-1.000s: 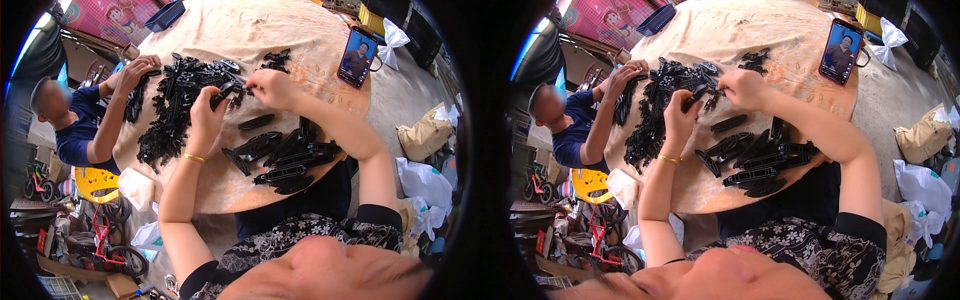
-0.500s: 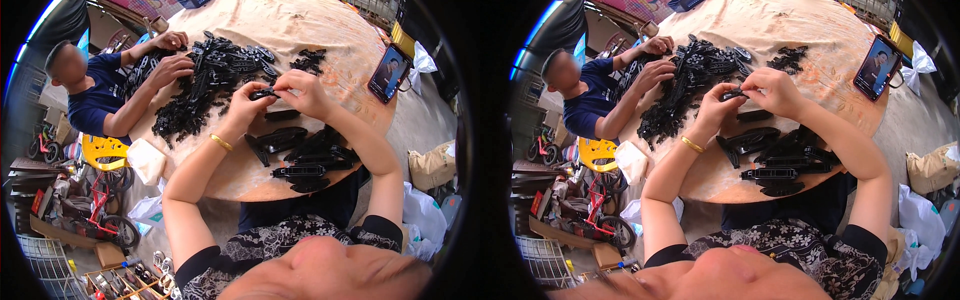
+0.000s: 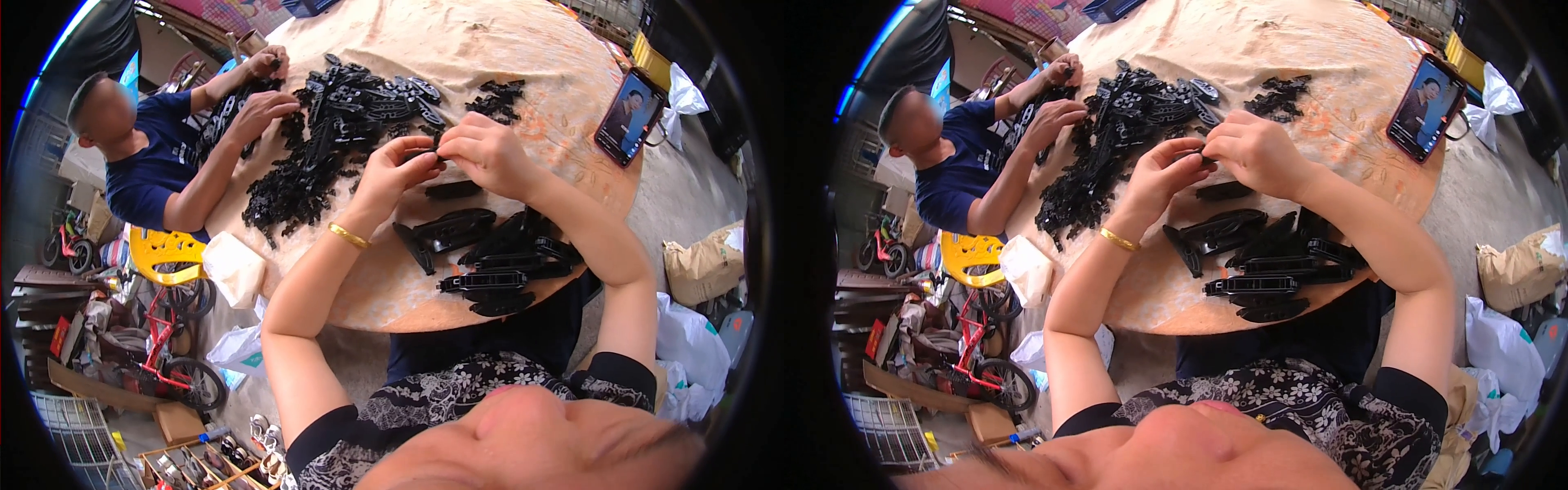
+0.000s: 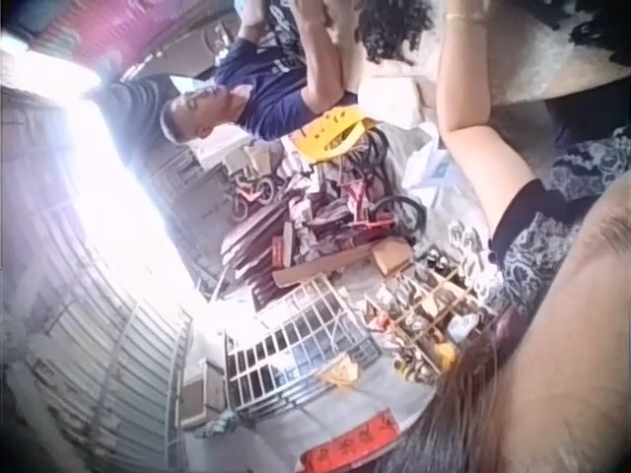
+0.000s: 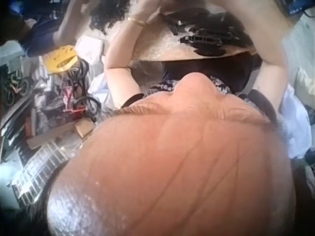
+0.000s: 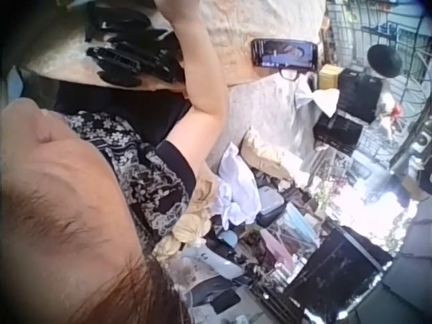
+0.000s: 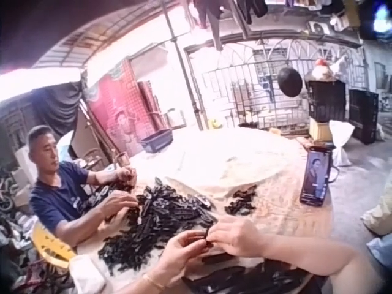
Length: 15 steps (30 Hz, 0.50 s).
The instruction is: The person assembles plastic components by hand, attaching small clips and connectors onto larger plastic frames at a table.
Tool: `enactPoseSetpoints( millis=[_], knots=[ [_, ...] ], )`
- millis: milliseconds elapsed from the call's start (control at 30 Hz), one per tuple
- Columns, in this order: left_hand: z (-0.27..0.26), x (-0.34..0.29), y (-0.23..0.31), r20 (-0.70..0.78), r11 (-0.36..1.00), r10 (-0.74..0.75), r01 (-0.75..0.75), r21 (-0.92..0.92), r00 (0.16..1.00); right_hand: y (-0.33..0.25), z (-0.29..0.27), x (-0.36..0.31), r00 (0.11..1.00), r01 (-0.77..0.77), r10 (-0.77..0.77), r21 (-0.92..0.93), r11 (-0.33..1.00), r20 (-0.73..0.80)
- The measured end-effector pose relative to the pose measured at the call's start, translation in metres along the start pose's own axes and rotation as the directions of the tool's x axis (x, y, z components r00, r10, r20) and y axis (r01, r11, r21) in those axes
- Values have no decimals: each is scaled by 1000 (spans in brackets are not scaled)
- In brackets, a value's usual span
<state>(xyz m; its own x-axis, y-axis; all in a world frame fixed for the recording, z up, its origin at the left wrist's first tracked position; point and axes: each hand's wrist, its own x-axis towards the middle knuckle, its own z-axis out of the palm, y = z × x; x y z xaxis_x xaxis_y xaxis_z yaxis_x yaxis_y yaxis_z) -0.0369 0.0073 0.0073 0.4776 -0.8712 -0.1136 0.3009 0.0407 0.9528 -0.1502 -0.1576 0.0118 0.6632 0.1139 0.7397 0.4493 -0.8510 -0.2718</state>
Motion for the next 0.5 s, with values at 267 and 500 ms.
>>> enactPoseSetpoints(
  millis=[267, 500],
  knots=[
    [9, -5, 4, 27, 713, 350, -285, 640, 936, 11, 7, -4, 881, -468, 398, 345, 814, 256],
    [7, -6, 4, 80, 687, 359, -321, 652, 930, 8, -2, -1, 878, -460, 386, 276, 844, 283]
  ],
)
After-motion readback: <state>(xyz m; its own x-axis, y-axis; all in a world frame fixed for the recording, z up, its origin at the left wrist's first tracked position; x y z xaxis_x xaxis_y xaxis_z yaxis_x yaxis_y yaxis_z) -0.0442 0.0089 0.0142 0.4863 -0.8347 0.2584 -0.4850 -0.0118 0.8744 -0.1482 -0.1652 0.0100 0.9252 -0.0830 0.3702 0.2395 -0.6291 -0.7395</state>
